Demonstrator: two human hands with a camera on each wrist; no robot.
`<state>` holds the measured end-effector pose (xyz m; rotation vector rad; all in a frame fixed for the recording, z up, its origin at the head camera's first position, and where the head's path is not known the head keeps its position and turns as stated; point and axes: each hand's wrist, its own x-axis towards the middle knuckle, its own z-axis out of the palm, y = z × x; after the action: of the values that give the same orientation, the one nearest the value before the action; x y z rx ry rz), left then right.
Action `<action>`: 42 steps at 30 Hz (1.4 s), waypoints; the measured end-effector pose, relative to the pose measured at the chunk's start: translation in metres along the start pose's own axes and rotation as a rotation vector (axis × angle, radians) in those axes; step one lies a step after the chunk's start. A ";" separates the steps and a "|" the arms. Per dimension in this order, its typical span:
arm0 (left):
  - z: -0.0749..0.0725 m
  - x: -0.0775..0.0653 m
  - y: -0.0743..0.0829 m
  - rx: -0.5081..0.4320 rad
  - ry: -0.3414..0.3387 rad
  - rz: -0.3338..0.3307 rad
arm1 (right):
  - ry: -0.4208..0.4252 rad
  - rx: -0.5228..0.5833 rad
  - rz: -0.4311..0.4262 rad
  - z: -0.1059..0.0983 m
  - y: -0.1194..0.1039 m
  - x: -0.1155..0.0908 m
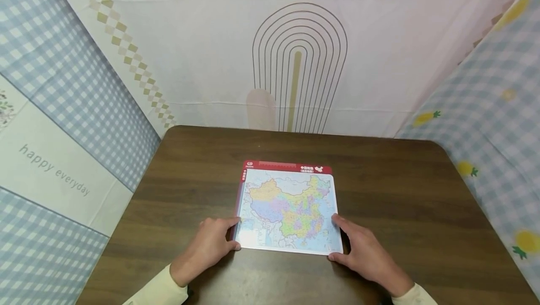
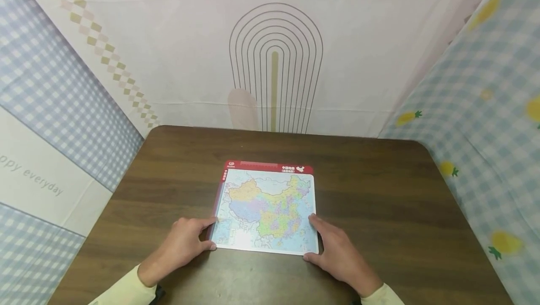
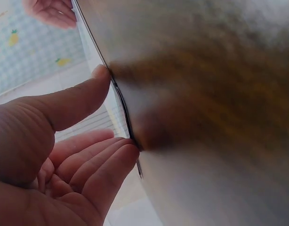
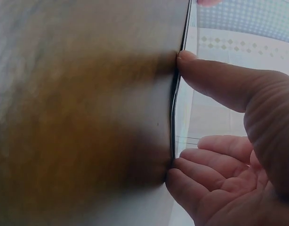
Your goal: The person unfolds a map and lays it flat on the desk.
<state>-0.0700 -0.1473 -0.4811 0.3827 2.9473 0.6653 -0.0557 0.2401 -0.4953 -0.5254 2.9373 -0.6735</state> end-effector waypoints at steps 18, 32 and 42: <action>0.000 -0.003 0.000 0.026 -0.015 0.039 | 0.039 0.007 -0.016 0.000 0.002 0.008; 0.000 -0.008 0.006 0.035 -0.038 0.082 | 0.063 0.012 -0.049 -0.004 0.008 0.025; 0.003 -0.015 0.015 0.082 -0.040 0.145 | 0.074 0.019 -0.052 -0.004 0.017 0.038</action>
<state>-0.0517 -0.1369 -0.4767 0.6153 2.9366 0.5458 -0.0978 0.2431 -0.4994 -0.5899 2.9913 -0.7415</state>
